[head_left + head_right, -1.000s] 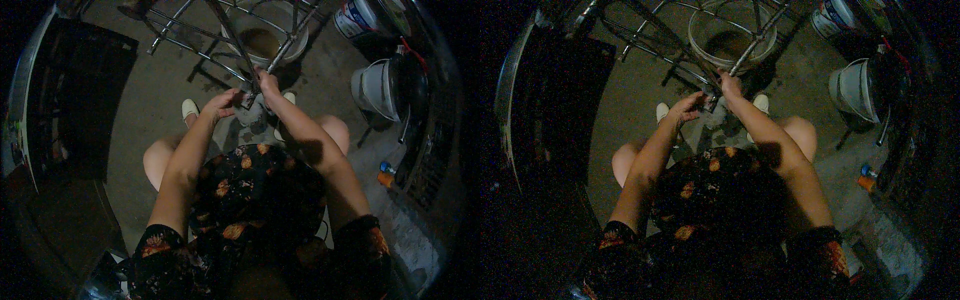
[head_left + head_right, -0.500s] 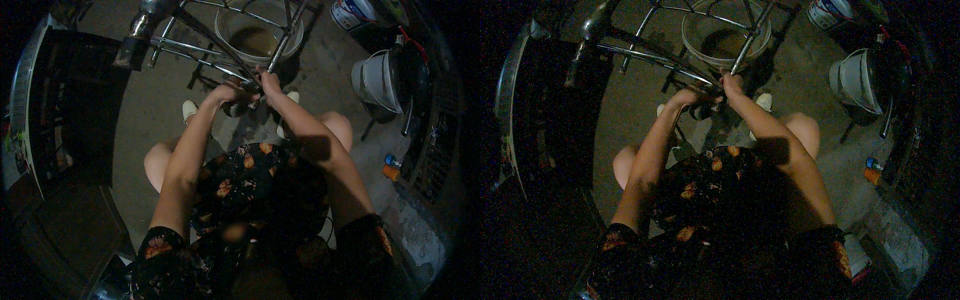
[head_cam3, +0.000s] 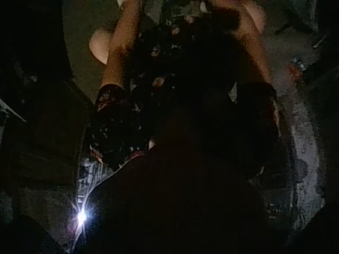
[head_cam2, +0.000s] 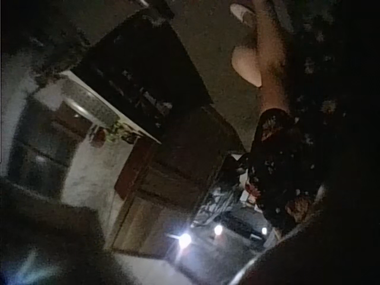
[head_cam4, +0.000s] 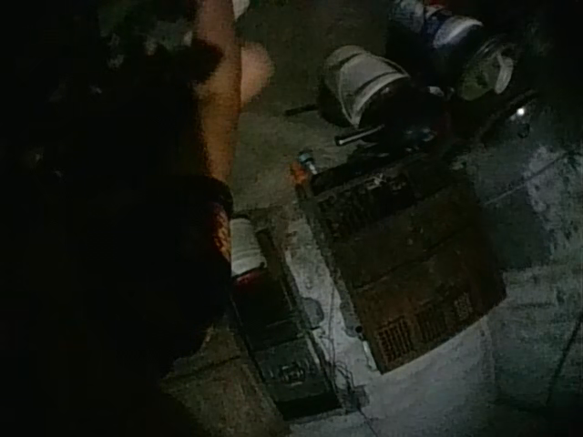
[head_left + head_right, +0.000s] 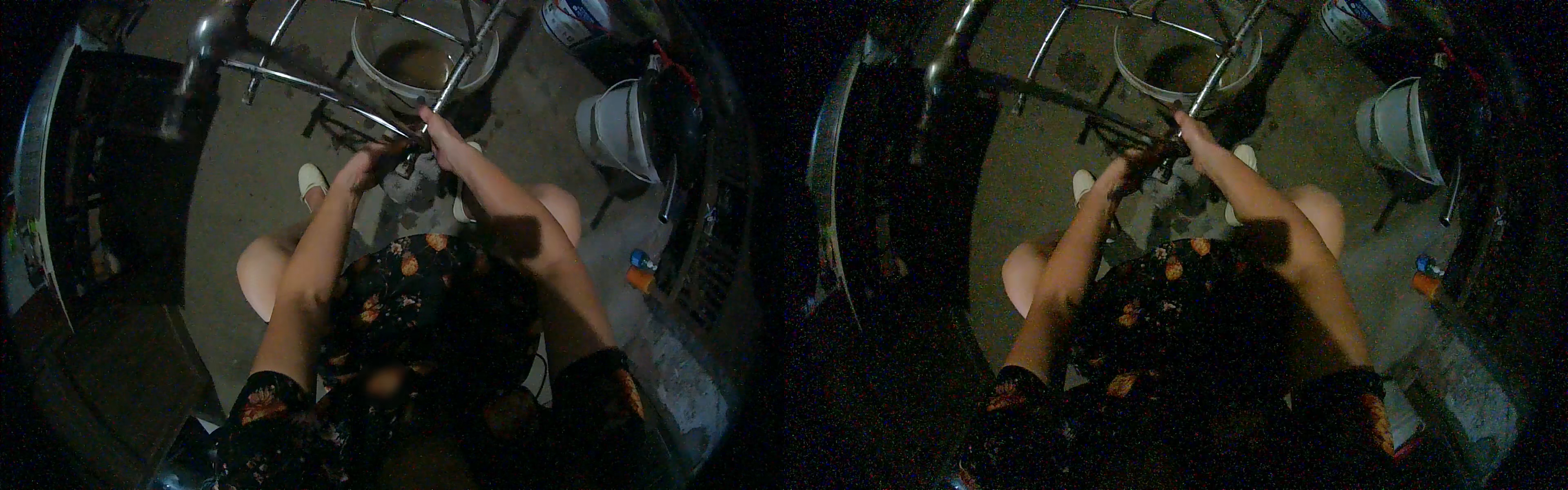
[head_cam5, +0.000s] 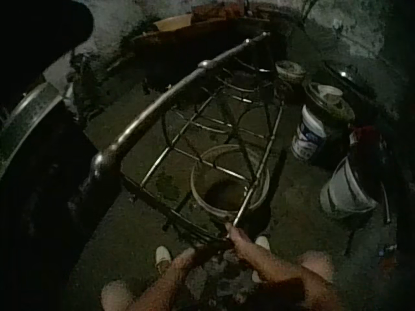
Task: The person cleans a metal stool frame by wiping its bars and joints with a cloth. They repeatedly rinse the cloth in a bucket of water and wring it out before continuing to wipe the frame.
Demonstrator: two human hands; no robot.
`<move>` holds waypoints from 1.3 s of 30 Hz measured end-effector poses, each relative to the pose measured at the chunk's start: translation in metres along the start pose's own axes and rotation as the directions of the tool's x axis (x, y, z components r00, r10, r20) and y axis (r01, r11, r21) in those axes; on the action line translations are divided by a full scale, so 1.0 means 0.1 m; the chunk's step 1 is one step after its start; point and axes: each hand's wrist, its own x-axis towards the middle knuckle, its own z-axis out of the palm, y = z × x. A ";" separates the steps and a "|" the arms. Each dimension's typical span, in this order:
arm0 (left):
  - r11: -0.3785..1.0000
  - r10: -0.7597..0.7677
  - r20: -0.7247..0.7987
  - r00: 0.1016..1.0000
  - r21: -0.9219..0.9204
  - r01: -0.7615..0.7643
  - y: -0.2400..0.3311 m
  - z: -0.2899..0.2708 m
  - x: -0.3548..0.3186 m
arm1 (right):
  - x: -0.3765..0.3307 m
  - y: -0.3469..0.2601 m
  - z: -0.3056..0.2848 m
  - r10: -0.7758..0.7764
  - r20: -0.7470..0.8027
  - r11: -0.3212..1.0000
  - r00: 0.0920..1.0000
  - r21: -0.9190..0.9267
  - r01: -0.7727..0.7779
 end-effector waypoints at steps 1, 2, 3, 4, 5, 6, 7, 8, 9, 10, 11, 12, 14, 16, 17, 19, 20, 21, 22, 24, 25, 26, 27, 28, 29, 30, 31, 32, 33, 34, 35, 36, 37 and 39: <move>0.987 -0.162 -0.160 0.974 -0.011 0.162 0.06 0.10 0.01 | -0.08 -0.04 0.01 0.003 -0.054 0.997 0.999 -0.075 -0.007; 0.947 -0.315 -0.313 0.896 -0.048 0.316 0.09 0.16 0.02 | -0.13 -0.11 -0.02 0.028 0.040 0.998 0.999 -0.064 -0.025; 0.918 -0.340 -0.183 0.922 -0.276 0.284 -0.09 -0.17 0.10 | -0.18 -0.16 0.02 0.048 0.151 0.997 0.987 -0.065 -0.039; 0.894 -0.334 -0.133 0.933 -0.357 0.269 -0.08 -0.12 0.10 | -0.20 -0.18 -0.02 0.068 0.239 0.997 0.969 -0.055 -0.057; 0.863 -0.323 -0.084 0.943 -0.436 0.256 -0.07 -0.08 0.08 | -0.21 -0.19 -0.05 0.072 0.244 0.995 0.967 -0.083 -0.053; 0.825 -0.306 -0.039 0.951 -0.510 0.244 0.00 0.03 0.04 | -0.22 -0.21 -0.08 0.073 0.251 0.993 0.965 -0.110 -0.047; 0.805 -0.351 -0.020 0.936 -0.517 0.291 0.14 0.21 -0.08 | -0.24 -0.24 -0.10 0.076 0.260 0.990 0.963 -0.135 -0.042; 0.808 -0.344 -0.034 0.938 -0.521 0.277 0.06 0.14 -0.06 | -0.27 -0.26 -0.10 0.073 0.233 0.986 0.970 -0.165 -0.035; 0.812 -0.328 -0.064 0.942 -0.528 0.247 -0.07 -0.01 -0.08 | -0.35 -0.28 -0.02 0.073 0.221 0.979 0.973 -0.204 -0.027; 0.815 -0.321 -0.077 0.944 -0.531 0.233 -0.15 -0.07 -0.06 | -0.38 -0.30 -0.02 0.067 0.192 0.972 0.979 -0.233 -0.021; 0.811 -0.307 -0.034 0.951 -0.532 0.243 -0.21 -0.14 -0.05 | -0.28 -0.25 -0.03 0.043 0.205 0.981 0.978 -0.193 -0.003; 0.804 -0.302 0.021 0.953 -0.531 0.267 -0.25 -0.14 -0.01 | -0.08 -0.15 -0.11 0.017 0.205 0.989 0.979 -0.145 0.013; 0.805 -0.242 0.094 0.966 -0.535 0.254 -0.33 -0.20 -0.01 | -0.01 -0.10 -0.12 -0.025 0.212 0.994 0.977 -0.103 0.047; 0.816 -0.142 0.154 0.978 -0.541 0.203 -0.34 -0.21 -0.03 | -0.12 -0.12 -0.09 -0.068 0.206 0.991 0.976 -0.101 0.090; 0.870 -0.148 0.058 0.987 -0.468 0.158 -0.35 -0.22 -0.07 | -0.16 -0.12 -0.06 -0.088 0.203 0.989 0.975 -0.101 0.111; 0.950 -0.140 -0.114 0.984 -0.294 0.101 -0.15 0.05 -0.17 | -0.19 -0.14 -0.09 -0.137 0.178 0.983 0.974 -0.093 0.156; 0.946 -0.219 -0.206 0.954 -0.284 0.156 -0.10 0.10 -0.12 | -0.20 -0.15 -0.08 -0.133 0.150 0.983 0.980 -0.104 0.150; 0.937 -0.291 -0.306 0.907 -0.281 0.206 -0.07 0.13 -0.08 | -0.22 -0.15 -0.05 -0.125 0.132 0.983 0.983 -0.117 0.141; 0.924 -0.356 -0.401 0.844 -0.285 0.255 -0.05 0.12 -0.03 | -0.24 -0.14 -0.02 -0.117 0.114 0.983 0.987 -0.131 0.131; 0.950 -0.310 -0.374 0.874 -0.095 0.296 0.03 -0.01 0.09 | -0.30 -0.21 -0.01 -0.125 0.096 0.978 0.988 -0.155 0.139; 0.950 -0.291 -0.355 0.889 0.001 0.311 0.05 -0.04 0.12 | -0.34 -0.24 -0.01 -0.128 0.084 0.976 0.988 -0.167 0.141; 0.917 -0.280 -0.267 0.922 0.211 0.339 0.06 -0.08 0.13 | -0.33 -0.22 0.00 -0.134 0.094 0.972 0.987 -0.179 0.149; 0.844 -0.290 -0.165 0.943 0.420 0.333 0.22 0.07 0.14 | -0.29 -0.19 -0.04 -0.143 0.094 0.969 0.985 -0.187 0.159; 0.741 -0.307 -0.076 0.949 0.606 0.288 0.33 0.16 0.12 | -0.24 -0.16 -0.04 -0.153 0.110 0.965 0.982 -0.198 0.172; 0.836 -0.212 0.038 0.977 0.525 0.161 0.25 0.04 0.19 | -0.20 -0.10 -0.02 -0.175 0.059 0.968 0.983 -0.171 0.183; 0.715 -0.225 0.019 0.974 0.682 0.152 0.35 0.20 0.19 | -0.11 -0.01 -0.05 -0.196 -0.007 0.971 0.980 -0.142 0.194; 0.568 -0.227 -0.006 0.974 0.812 0.137 0.55 0.48 0.13 | -0.04 0.03 -0.06 -0.217 -0.066 0.971 0.974 -0.115 0.209; 0.397 -0.215 -0.039 0.976 0.910 0.123 0.68 0.64 0.08 | -0.04 0.02 -0.06 -0.248 -0.058 0.967 0.967 -0.080 0.243; 0.391 -0.140 -0.086 0.986 0.911 0.135 0.43 0.33 0.16 | -0.09 0.03 -0.01 -0.280 -0.032 0.959 0.959 -0.049 0.278; 0.512 -0.011 0.022 1.000 0.859 -0.013 0.28 0.19 0.16 | -0.11 0.05 0.02 -0.306 -0.010 0.952 0.952 -0.011 0.306; 0.600 0.129 0.124 0.984 0.780 -0.177 0.16 0.14 0.14 | -0.13 0.03 0.03 -0.246 -0.013 0.968 0.969 0.053 0.246; 0.542 0.236 0.162 0.958 0.797 -0.268 0.13 0.17 0.13 | -0.15 -0.01 0.04 -0.183 -0.011 0.976 0.983 0.116 0.183; 0.467 0.341 0.197 0.919 0.813 -0.348 0.12 0.24 0.10 | -0.21 -0.05 0.06 -0.114 -0.005 0.978 0.993 0.176 0.113; 0.200 0.352 0.086 0.932 0.966 -0.164 0.17 0.46 0.01 | -0.43 -0.20 0.15 0.016 -0.006 0.984 1.000 0.179 -0.014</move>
